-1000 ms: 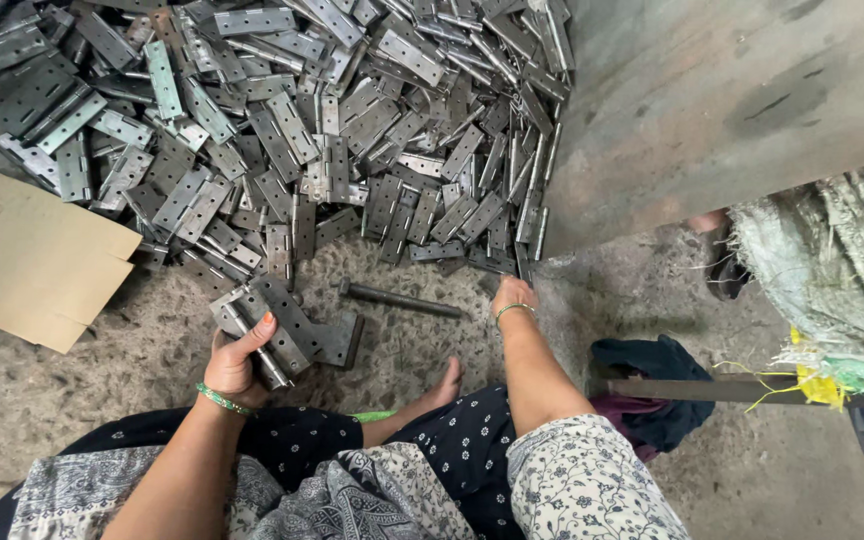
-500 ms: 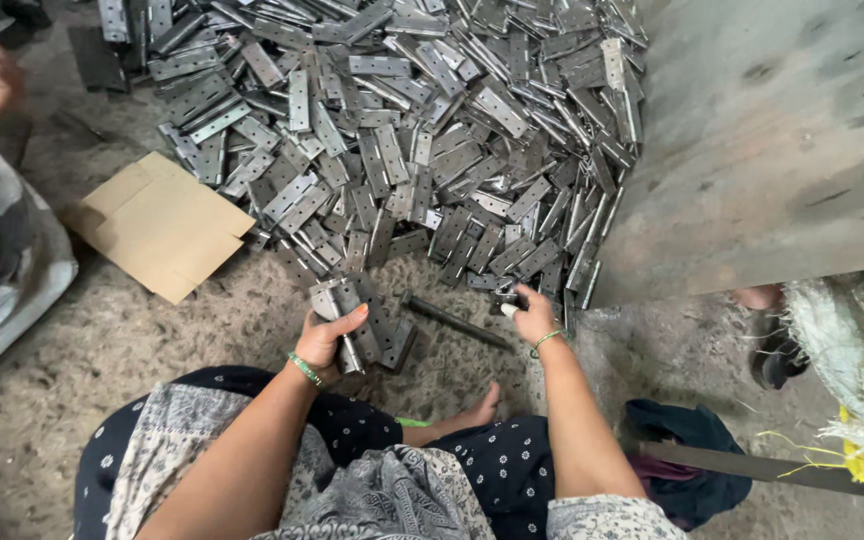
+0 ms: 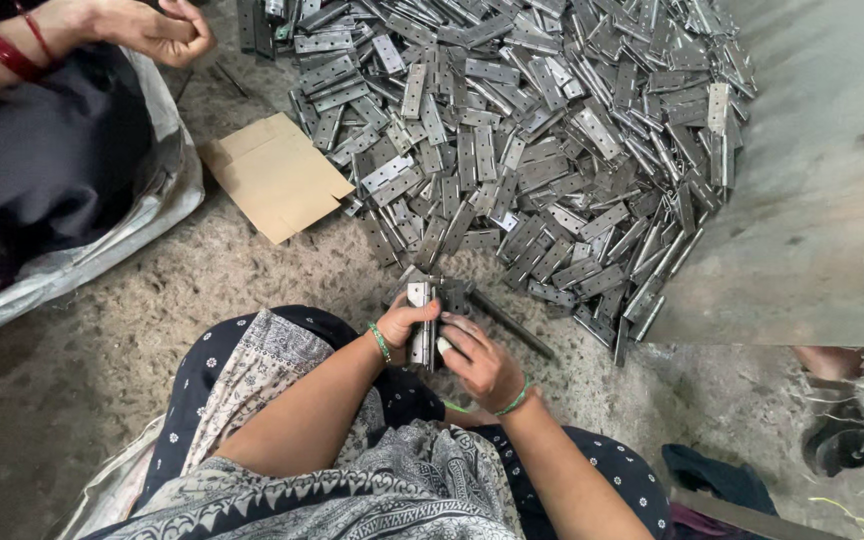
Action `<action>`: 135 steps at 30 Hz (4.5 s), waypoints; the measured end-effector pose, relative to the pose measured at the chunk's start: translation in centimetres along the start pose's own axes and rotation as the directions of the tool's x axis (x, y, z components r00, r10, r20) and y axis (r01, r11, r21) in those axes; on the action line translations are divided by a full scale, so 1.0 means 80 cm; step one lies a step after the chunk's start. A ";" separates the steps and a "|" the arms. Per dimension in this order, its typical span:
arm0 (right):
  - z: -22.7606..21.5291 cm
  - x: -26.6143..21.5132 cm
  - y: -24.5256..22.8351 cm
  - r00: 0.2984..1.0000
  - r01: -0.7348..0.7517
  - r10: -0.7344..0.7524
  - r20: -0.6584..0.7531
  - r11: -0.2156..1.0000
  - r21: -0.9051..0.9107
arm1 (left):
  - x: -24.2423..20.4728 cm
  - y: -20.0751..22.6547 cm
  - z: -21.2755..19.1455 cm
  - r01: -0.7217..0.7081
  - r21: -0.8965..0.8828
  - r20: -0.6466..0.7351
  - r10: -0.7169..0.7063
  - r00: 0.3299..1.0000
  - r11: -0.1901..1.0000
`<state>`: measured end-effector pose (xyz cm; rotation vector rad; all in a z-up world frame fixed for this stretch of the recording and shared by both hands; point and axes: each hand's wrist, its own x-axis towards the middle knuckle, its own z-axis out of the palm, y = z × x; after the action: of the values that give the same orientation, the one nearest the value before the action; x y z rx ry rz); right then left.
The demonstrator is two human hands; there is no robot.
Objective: The person sits on the floor and repeatedly picks up metal hinge components from a large pile. They use a threaded metal rod to press or align parts of the hinge, then place the assembled unit into a nearby sack. The process is repeated continuously.
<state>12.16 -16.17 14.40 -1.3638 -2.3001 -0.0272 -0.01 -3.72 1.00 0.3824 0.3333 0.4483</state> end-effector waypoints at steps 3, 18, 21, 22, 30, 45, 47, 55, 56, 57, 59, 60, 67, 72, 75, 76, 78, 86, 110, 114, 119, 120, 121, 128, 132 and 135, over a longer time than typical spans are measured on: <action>-0.003 -0.011 -0.009 0.990 -0.079 0.089 -0.110 0.992 0.095 | -0.012 0.007 0.015 0.054 0.065 -0.007 -0.053 0.999 0.996; 0.016 -0.023 -0.003 0.767 -0.364 0.579 -0.275 0.747 0.557 | -0.022 0.027 0.033 0.282 -0.103 -0.087 -0.291 0.953 0.954; 0.020 -0.033 0.001 0.692 -0.462 0.698 -0.185 0.625 0.629 | -0.017 0.025 0.029 0.308 -0.065 -0.120 -0.314 0.942 0.949; 0.022 -0.037 0.002 0.667 -0.470 0.727 -0.160 0.578 0.667 | -0.016 0.022 0.028 0.321 -0.069 -0.132 -0.328 0.936 0.945; 0.035 -0.055 0.013 0.599 -0.658 0.800 -0.002 0.494 0.568 | -0.010 0.011 0.020 0.404 -0.066 -0.172 -0.409 0.896 0.912; 0.060 -0.017 0.047 0.559 -0.620 0.781 0.277 0.173 0.765 | 0.003 0.032 0.036 -0.121 0.079 -0.175 0.134 0.976 0.989; 0.070 -0.034 0.055 0.490 -0.628 0.799 0.348 0.047 0.777 | 0.012 0.018 0.023 -0.037 0.134 -0.198 0.064 0.978 0.990; 0.121 -0.151 0.067 0.223 -0.715 0.824 0.521 -0.225 0.661 | 0.035 -0.120 -0.008 0.121 0.490 -0.427 0.117 0.897 0.863; 0.124 -0.162 0.073 0.210 -0.729 0.819 0.534 -0.233 0.643 | 0.037 -0.133 -0.011 0.176 0.472 -0.474 0.080 0.877 0.864; 0.127 -0.172 0.077 0.193 -0.743 0.814 0.548 -0.244 0.623 | 0.037 -0.144 -0.014 0.167 0.485 -0.466 0.091 0.880 0.858; 0.130 -0.185 0.088 0.230 -0.798 0.830 0.508 -0.138 0.587 | 0.040 -0.156 -0.018 0.149 0.510 -0.450 0.115 0.886 0.847; 0.131 -0.188 0.093 0.250 -0.821 0.836 0.489 -0.084 0.564 | 0.043 -0.155 -0.019 0.060 0.540 -0.368 0.171 0.914 0.840; 0.174 -0.161 0.115 0.483 -0.713 0.876 -0.003 0.396 0.579 | 0.069 -0.077 -0.038 -0.468 0.846 0.269 0.556 0.786 0.253; 0.205 -0.154 0.114 0.391 -0.887 0.918 -0.075 0.397 0.235 | 0.065 -0.063 -0.044 -0.252 0.888 0.139 0.300 0.944 0.384; 0.210 -0.160 0.103 0.328 -0.912 0.943 -0.050 0.330 0.242 | 0.064 -0.068 -0.050 -0.249 0.911 0.135 0.332 0.934 0.329; 0.212 -0.161 0.099 0.355 -0.886 0.933 -0.054 0.354 0.298 | 0.062 -0.069 -0.054 -0.263 0.916 0.150 0.349 0.925 0.303; 0.214 -0.162 0.094 0.402 -0.825 0.913 -0.071 0.395 0.405 | 0.057 -0.071 -0.062 -0.260 0.923 0.152 0.353 0.923 0.284; 0.161 -0.234 0.203 0.214 -0.974 0.976 -0.049 0.210 -0.080 | 0.063 -0.076 -0.060 -0.082 0.837 -0.024 0.185 0.982 0.541; 0.041 -0.126 0.012 0.361 -0.652 0.818 -0.448 0.565 0.506 | 0.058 -0.068 -0.059 -0.137 0.955 0.057 0.291 0.955 0.263; 0.069 -0.121 -0.017 0.529 -0.634 0.676 -0.513 0.717 0.291 | 0.068 -0.073 -0.063 -0.180 0.959 0.097 0.342 0.935 0.220; 0.120 -0.122 -0.021 0.402 -0.813 0.911 -0.095 0.403 0.420 | 0.072 -0.082 -0.083 -0.149 0.955 0.081 0.257 0.963 0.256; 0.118 -0.121 -0.018 0.467 -0.809 0.868 -0.169 0.497 0.313 | 0.077 -0.079 -0.087 -0.174 0.955 0.097 0.301 0.949 0.240; 0.109 -0.129 -0.021 0.521 -0.803 0.822 -0.229 0.563 0.196 | 0.077 -0.085 -0.089 -0.193 0.954 0.111 0.327 0.938 0.231; 0.091 -0.142 -0.024 0.597 -0.616 0.676 -0.431 0.731 0.294 | 0.082 -0.086 -0.093 -0.200 0.941 0.113 0.302 0.947 0.273; 0.131 -0.132 -0.022 0.699 -0.664 0.674 -0.238 0.736 0.134 | 0.071 -0.082 -0.079 -0.158 0.940 0.080 0.257 0.963 0.301; 0.125 -0.135 -0.018 0.613 -0.681 0.750 -0.248 0.661 0.316 | 0.066 -0.072 -0.066 -0.208 0.923 0.114 0.289 0.951 0.323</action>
<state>11.51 -23.37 1.51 -1.8994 -1.2767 0.1851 4.46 -4.49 -7.28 1.6065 0.6005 0.5466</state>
